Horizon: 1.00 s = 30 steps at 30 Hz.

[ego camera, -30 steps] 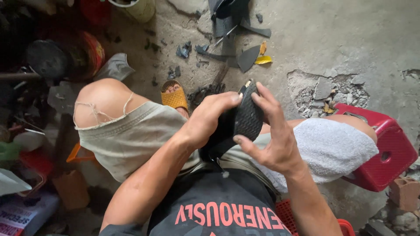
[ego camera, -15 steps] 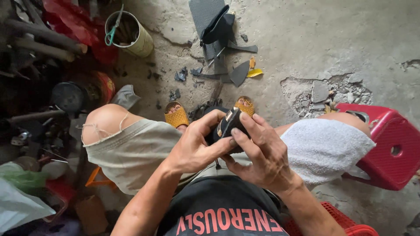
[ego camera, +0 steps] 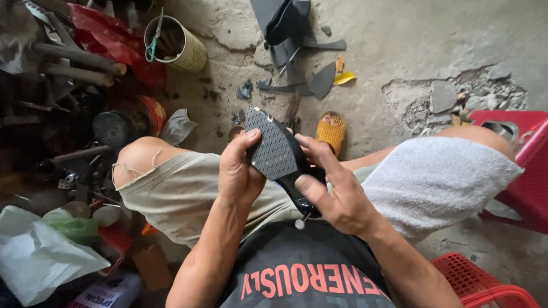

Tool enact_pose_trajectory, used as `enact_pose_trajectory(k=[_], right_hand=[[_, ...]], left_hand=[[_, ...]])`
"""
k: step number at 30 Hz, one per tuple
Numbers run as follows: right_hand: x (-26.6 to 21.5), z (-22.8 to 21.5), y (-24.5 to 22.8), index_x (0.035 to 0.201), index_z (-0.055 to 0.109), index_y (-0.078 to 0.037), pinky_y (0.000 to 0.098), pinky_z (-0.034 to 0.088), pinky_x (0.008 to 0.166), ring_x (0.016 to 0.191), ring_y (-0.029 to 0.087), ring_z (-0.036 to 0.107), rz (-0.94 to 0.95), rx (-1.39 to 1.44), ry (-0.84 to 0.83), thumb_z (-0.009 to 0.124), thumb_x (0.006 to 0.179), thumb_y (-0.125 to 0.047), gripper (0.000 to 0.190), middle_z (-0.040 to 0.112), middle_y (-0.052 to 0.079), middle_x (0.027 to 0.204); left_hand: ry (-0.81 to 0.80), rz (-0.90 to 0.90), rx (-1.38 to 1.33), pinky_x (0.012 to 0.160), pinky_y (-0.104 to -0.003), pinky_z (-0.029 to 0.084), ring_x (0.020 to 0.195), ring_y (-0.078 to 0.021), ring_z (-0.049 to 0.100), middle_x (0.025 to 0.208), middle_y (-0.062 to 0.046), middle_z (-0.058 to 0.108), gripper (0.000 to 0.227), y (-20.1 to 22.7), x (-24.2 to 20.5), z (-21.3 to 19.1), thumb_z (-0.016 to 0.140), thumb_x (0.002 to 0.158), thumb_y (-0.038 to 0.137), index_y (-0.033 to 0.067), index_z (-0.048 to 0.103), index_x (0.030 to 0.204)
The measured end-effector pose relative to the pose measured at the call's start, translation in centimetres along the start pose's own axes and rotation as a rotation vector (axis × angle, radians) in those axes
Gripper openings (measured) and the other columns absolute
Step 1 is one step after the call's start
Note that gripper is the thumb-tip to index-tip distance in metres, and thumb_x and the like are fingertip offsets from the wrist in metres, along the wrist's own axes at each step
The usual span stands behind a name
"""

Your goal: Trimming and fitting a rubber sole piece onto a high-heeled shoe using a knife.

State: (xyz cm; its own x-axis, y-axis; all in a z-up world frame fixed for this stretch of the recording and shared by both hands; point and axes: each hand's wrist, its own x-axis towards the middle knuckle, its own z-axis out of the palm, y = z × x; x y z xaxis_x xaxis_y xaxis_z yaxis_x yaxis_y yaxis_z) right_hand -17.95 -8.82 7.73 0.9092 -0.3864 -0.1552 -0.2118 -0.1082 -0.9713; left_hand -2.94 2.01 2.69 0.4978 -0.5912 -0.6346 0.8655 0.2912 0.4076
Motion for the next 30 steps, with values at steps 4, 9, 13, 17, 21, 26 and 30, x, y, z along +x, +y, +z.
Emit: enact_pose_trajectory(k=[4,9,13,17,21,26,30], right_hand=[[0.3,-0.2,-0.4,0.148,0.044,-0.004,0.0365,0.04,0.117,0.137,0.023,0.051,0.127,0.223,0.013,0.041,0.104,-0.035,0.055,0.054,0.012,0.148],[0.6,0.2,1.2,0.146,0.054,-0.006,0.0512,0.056,0.096,0.111,0.033,0.069,0.171,0.273,0.1,0.059,0.098,-0.035,0.055,0.069,0.024,0.125],[0.1,0.6,2.6,0.14,0.059,-0.006,0.0463,0.06,0.088,0.103,0.03,0.074,0.181,0.215,0.158,0.077,0.09,-0.022,0.056,0.073,0.02,0.115],[-0.2,0.8,2.8,0.136,0.061,-0.002,0.0429,0.061,0.087,0.099,0.027,0.073,0.157,0.175,0.205,0.081,0.087,-0.016,0.055,0.074,0.02,0.109],[-0.2,1.0,3.5,0.135,0.062,0.0,0.0451,0.062,0.084,0.096,0.031,0.074,0.156,0.17,0.201,0.081,0.087,-0.014,0.053,0.073,0.024,0.109],[0.1,1.1,4.5,0.137,0.056,-0.001,0.0359,0.064,0.078,0.094,0.023,0.075,0.132,0.206,0.223,0.076,0.09,-0.008,0.052,0.076,0.019,0.109],[0.0,0.8,5.0,0.14,0.047,-0.004,0.031,0.065,0.072,0.091,0.02,0.074,0.139,0.223,0.22,0.073,0.092,-0.005,0.055,0.073,0.017,0.108]], left_hand=[[0.081,-0.074,0.023,0.082,-0.044,0.06,0.094,-0.0349,0.072,0.104,-0.026,0.073,0.029,-0.6,0.6,-1.1,0.066,0.088,0.015,-0.0076,0.068,0.107],[0.106,-0.064,-0.031,0.069,-0.037,0.064,0.07,-0.0294,0.077,0.079,-0.019,0.074,0.01,-1.5,1.3,-2.1,0.072,0.086,0.01,0.0018,0.073,0.092],[0.116,-0.078,-0.026,0.072,-0.04,0.064,0.071,-0.0305,0.077,0.079,-0.02,0.074,0.012,-1.8,1.5,-2.6,0.074,0.084,0.01,0.0021,0.074,0.093],[0.124,-0.09,-0.031,0.072,-0.042,0.064,0.071,-0.0312,0.077,0.08,-0.02,0.074,0.013,-2.2,1.6,-2.6,0.075,0.084,0.01,0.0015,0.074,0.094],[0.173,-0.084,-0.016,0.07,-0.042,0.063,0.068,-0.0299,0.076,0.075,-0.018,0.071,0.012,-1.7,1.4,-1.3,0.078,0.08,0.008,0.0001,0.074,0.088],[0.183,-0.066,0.014,0.07,-0.045,0.063,0.066,-0.0301,0.074,0.072,-0.02,0.07,0.014,-2.3,2.1,-2.4,0.081,0.079,0.007,-0.0026,0.075,0.087],[0.186,-0.065,0.013,0.069,-0.044,0.064,0.067,-0.0294,0.074,0.073,-0.018,0.071,0.013,-4.9,4.8,-6.2,0.082,0.078,0.007,-0.0005,0.075,0.086]])
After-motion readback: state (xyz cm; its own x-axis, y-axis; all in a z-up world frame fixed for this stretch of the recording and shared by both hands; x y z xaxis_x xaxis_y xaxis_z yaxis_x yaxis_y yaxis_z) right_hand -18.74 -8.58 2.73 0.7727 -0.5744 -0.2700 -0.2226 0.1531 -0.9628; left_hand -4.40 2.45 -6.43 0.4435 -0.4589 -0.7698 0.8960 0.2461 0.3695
